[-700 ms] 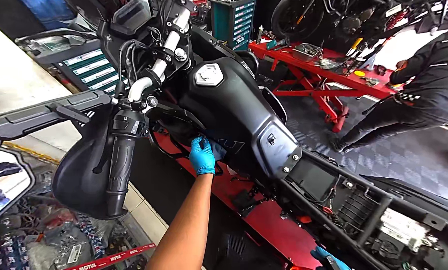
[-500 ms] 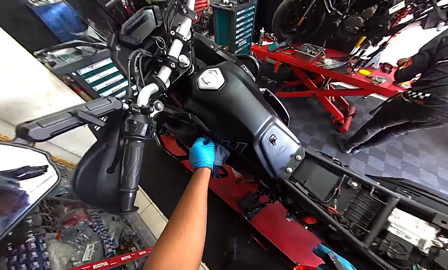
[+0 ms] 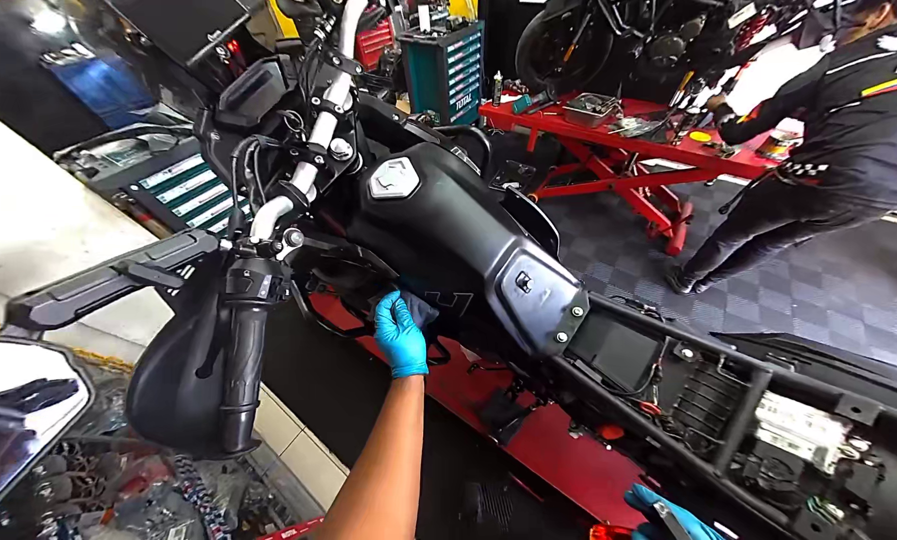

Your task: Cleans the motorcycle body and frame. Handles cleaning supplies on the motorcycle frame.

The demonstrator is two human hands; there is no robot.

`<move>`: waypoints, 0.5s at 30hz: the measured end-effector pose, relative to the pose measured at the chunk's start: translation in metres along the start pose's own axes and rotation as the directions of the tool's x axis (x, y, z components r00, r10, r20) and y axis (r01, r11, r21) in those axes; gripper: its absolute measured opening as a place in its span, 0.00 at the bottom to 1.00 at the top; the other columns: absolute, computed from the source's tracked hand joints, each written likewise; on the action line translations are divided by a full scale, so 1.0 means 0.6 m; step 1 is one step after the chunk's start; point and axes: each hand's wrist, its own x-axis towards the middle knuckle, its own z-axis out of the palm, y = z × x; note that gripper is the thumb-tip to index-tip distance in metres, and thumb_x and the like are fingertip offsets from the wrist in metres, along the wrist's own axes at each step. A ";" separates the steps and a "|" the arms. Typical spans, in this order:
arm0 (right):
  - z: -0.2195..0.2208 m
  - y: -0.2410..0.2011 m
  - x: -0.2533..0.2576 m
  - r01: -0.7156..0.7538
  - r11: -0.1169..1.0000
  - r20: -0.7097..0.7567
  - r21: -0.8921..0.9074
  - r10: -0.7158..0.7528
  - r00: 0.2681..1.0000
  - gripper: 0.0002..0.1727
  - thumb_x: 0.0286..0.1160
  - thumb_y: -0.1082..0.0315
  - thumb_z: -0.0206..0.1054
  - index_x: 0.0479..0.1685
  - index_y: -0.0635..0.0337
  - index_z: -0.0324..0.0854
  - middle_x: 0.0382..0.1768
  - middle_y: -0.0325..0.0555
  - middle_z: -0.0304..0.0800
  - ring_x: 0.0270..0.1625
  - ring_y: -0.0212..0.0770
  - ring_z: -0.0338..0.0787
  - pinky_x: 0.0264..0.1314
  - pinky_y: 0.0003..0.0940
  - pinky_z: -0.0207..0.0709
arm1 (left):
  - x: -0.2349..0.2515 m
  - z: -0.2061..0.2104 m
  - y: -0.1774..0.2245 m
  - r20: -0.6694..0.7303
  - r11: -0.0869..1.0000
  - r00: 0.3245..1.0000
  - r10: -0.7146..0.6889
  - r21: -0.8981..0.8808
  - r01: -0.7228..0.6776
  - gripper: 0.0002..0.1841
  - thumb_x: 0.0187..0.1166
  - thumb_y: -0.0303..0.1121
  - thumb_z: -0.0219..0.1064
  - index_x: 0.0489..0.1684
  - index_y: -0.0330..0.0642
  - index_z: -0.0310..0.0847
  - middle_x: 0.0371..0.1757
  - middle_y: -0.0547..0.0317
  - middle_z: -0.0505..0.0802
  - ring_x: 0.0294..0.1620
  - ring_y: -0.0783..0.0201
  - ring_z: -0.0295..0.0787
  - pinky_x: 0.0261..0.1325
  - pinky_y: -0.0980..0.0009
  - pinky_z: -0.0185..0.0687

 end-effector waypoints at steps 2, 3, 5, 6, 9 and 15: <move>-0.006 0.006 -0.013 -0.033 0.999 -0.021 -0.005 0.033 0.999 0.26 0.76 0.61 0.73 0.71 0.66 0.81 0.59 0.55 0.93 0.54 0.45 0.95 0.60 0.45 0.90 | -0.031 -0.018 -0.004 0.008 0.999 0.999 0.045 0.006 -0.045 0.13 0.89 0.31 0.60 0.64 0.37 0.84 0.63 0.52 0.91 0.67 0.66 0.86 0.75 0.65 0.80; -0.009 0.009 -0.020 -0.049 0.999 -0.032 0.002 0.049 0.998 0.27 0.77 0.62 0.73 0.71 0.68 0.80 0.59 0.57 0.93 0.55 0.45 0.95 0.61 0.45 0.89 | -0.050 -0.031 -0.002 0.026 1.000 1.000 -0.011 -0.020 0.011 0.14 0.88 0.30 0.60 0.65 0.36 0.82 0.63 0.51 0.90 0.67 0.65 0.86 0.74 0.65 0.80; -0.012 0.010 -0.028 -0.079 0.997 -0.058 0.003 0.079 0.995 0.27 0.77 0.63 0.73 0.71 0.70 0.80 0.58 0.57 0.93 0.55 0.46 0.95 0.61 0.45 0.89 | -0.082 -0.057 0.002 0.115 0.928 0.939 -0.324 -0.151 0.339 0.19 0.88 0.31 0.60 0.75 0.36 0.74 0.70 0.49 0.86 0.70 0.62 0.84 0.74 0.61 0.80; -0.014 0.011 -0.029 -0.086 0.996 -0.064 0.001 0.085 0.994 0.27 0.77 0.63 0.73 0.71 0.70 0.79 0.58 0.58 0.93 0.55 0.46 0.95 0.62 0.45 0.89 | -0.089 -0.068 -0.001 0.179 0.814 0.854 -0.487 -0.262 0.519 0.21 0.89 0.32 0.59 0.79 0.39 0.71 0.72 0.49 0.85 0.71 0.60 0.84 0.74 0.57 0.81; -0.018 0.011 -0.023 -0.086 0.996 -0.045 -0.031 0.084 0.995 0.27 0.77 0.62 0.73 0.71 0.69 0.80 0.59 0.57 0.93 0.56 0.46 0.95 0.62 0.46 0.88 | -0.083 -0.085 -0.005 0.367 0.476 0.676 -0.639 -0.501 0.722 0.20 0.91 0.35 0.53 0.79 0.41 0.70 0.70 0.45 0.86 0.68 0.51 0.85 0.70 0.46 0.82; -0.014 0.012 -0.002 -0.039 0.997 0.011 -0.061 0.040 0.999 0.27 0.77 0.60 0.73 0.73 0.62 0.81 0.60 0.53 0.94 0.56 0.44 0.95 0.62 0.46 0.88 | -0.004 -0.025 0.016 0.165 0.921 0.951 -0.260 -0.252 0.295 0.17 0.87 0.33 0.63 0.69 0.37 0.83 0.68 0.53 0.89 0.70 0.65 0.85 0.77 0.64 0.79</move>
